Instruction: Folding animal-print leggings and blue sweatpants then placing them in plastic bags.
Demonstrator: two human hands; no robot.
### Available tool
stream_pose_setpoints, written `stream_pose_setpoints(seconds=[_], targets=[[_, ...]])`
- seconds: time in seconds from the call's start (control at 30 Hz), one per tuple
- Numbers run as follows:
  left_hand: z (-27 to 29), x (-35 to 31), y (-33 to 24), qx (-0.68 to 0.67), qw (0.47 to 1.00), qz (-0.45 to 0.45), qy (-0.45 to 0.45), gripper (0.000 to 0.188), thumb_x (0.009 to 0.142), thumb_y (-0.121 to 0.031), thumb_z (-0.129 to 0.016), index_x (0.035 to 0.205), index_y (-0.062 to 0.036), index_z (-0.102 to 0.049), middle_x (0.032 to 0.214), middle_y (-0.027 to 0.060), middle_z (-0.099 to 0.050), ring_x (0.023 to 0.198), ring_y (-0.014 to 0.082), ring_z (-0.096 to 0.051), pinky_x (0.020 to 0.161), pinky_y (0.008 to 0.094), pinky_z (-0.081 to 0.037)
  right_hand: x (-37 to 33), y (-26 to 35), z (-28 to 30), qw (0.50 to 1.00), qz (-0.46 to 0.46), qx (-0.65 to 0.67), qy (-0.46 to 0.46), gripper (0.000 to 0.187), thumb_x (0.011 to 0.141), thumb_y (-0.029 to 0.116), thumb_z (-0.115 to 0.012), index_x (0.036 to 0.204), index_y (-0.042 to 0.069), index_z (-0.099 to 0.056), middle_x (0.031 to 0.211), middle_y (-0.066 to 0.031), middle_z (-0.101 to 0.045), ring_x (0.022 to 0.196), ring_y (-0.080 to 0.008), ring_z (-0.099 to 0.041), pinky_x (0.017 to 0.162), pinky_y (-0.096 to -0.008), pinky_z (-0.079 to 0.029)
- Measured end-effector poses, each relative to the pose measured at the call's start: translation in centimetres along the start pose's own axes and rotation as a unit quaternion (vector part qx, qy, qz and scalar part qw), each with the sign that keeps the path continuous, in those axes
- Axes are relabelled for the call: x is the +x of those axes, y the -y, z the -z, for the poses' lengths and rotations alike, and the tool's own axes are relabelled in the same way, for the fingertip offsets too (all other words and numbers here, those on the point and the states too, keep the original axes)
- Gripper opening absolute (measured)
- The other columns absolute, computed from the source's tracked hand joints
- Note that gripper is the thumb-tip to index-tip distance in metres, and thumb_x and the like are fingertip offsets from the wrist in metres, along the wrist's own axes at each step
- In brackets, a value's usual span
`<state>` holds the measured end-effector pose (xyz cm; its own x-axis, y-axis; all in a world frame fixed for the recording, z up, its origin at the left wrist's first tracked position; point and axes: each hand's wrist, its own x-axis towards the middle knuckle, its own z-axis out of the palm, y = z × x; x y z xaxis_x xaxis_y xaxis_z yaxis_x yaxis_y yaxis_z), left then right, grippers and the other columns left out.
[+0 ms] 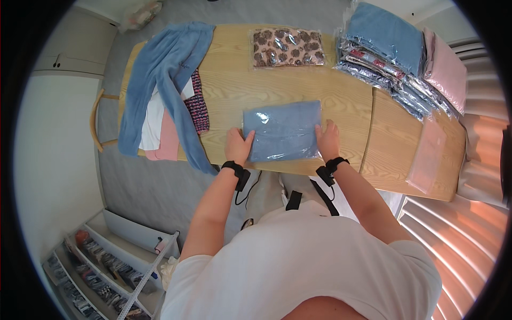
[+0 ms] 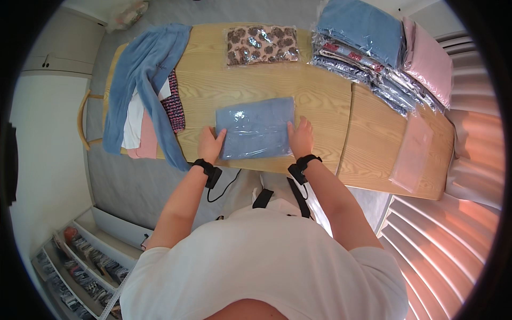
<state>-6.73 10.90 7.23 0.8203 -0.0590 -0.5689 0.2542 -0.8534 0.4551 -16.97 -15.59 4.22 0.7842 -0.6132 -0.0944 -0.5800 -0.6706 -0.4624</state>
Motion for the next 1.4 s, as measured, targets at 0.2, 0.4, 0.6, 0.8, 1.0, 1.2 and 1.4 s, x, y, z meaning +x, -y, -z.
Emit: stream_pose_setpoints(seconds=[0.2,0.4,0.6,0.8,1.0,1.2,1.4], targets=[[-0.6,-0.9,-2.6,0.141,0.869,-0.462,-0.103,0.051,0.083,-0.031,-0.058,0.125,-0.0052,-0.046,0.137,0.0167,-0.039,0.128,0.0297,-0.036,0.103,0.0453,-0.03,-1.2,3.1,1.4,0.903,0.413,-0.076,0.094,0.052,0.084,0.032,-0.059,0.131,0.014,-0.046,0.141,-0.0111,-0.037,0.131,-0.027,-0.034,0.105,-0.0477,-0.027],[-2.4,2.3,-4.2,0.271,0.799,-0.537,-0.024,0.067,0.083,-0.037,-0.055,0.138,-0.0043,-0.035,0.146,0.0097,-0.031,0.137,0.023,-0.024,0.107,0.0486,-0.022,1.8,4.1,-0.5,0.873,0.453,-0.094,0.156,0.051,0.085,0.038,-0.055,0.132,0.019,-0.046,0.143,-0.007,-0.036,0.134,-0.0238,-0.03,0.107,-0.0502,-0.023],[-3.7,3.7,-4.1,0.306,0.8,-0.516,-0.003,0.069,0.084,-0.041,-0.05,0.14,-0.0046,-0.032,0.148,0.009,-0.027,0.139,0.0211,-0.02,0.109,0.0471,-0.019,2.8,3.7,-1.4,0.876,0.447,-0.089,0.157,0.049,0.084,0.038,-0.055,0.129,0.02,-0.049,0.142,-0.0061,-0.038,0.134,-0.0233,-0.03,0.107,-0.05,-0.023],[-4.5,4.5,-3.7,0.308,0.815,-0.49,0.024,0.07,0.083,-0.042,-0.05,0.141,-0.0072,-0.032,0.15,0.0069,-0.025,0.139,0.0194,-0.019,0.108,0.0464,-0.019,3.3,3.7,-2.0,0.877,0.431,-0.092,0.189,0.051,0.082,0.039,-0.057,0.128,0.02,-0.05,0.141,-0.0057,-0.039,0.134,-0.0227,-0.031,0.107,-0.0505,-0.023],[-5.0,5.0,-3.3,0.3,0.823,-0.481,0.039,0.07,0.083,-0.042,-0.05,0.141,-0.0077,-0.032,0.151,0.0058,-0.024,0.14,0.0184,-0.019,0.108,0.0464,-0.02,3.4,3.5,-2.7,0.88,0.423,-0.097,0.194,0.05,0.08,0.038,-0.057,0.125,0.019,-0.052,0.141,-0.0055,-0.039,0.133,-0.0225,-0.031,0.106,-0.0508,-0.023],[-5.4,4.9,-3.1,0.304,0.821,-0.482,0.035,0.07,0.083,-0.042,-0.05,0.141,-0.0075,-0.032,0.151,0.0055,-0.022,0.14,0.0181,-0.018,0.109,0.047,-0.017,3.3,3.5,-2.7,0.882,0.421,-0.08,0.194,0.049,0.08,0.037,-0.057,0.125,0.018,-0.053,0.141,-0.0057,-0.039,0.133,-0.0224,-0.031,0.106,-0.0507,-0.023],[-5.4,4.6,-3.0,0.32,0.814,-0.484,0.021,0.07,0.083,-0.042,-0.05,0.141,-0.0068,-0.031,0.15,0.0061,-0.024,0.14,0.0185,-0.018,0.109,0.0463,-0.017,2.6,3.4,-2.8,0.881,0.424,-0.097,0.186,0.05,0.081,0.037,-0.056,0.127,0.018,-0.051,0.141,-0.005,-0.039,0.133,-0.0229,-0.031,0.106,-0.0496,-0.023]])
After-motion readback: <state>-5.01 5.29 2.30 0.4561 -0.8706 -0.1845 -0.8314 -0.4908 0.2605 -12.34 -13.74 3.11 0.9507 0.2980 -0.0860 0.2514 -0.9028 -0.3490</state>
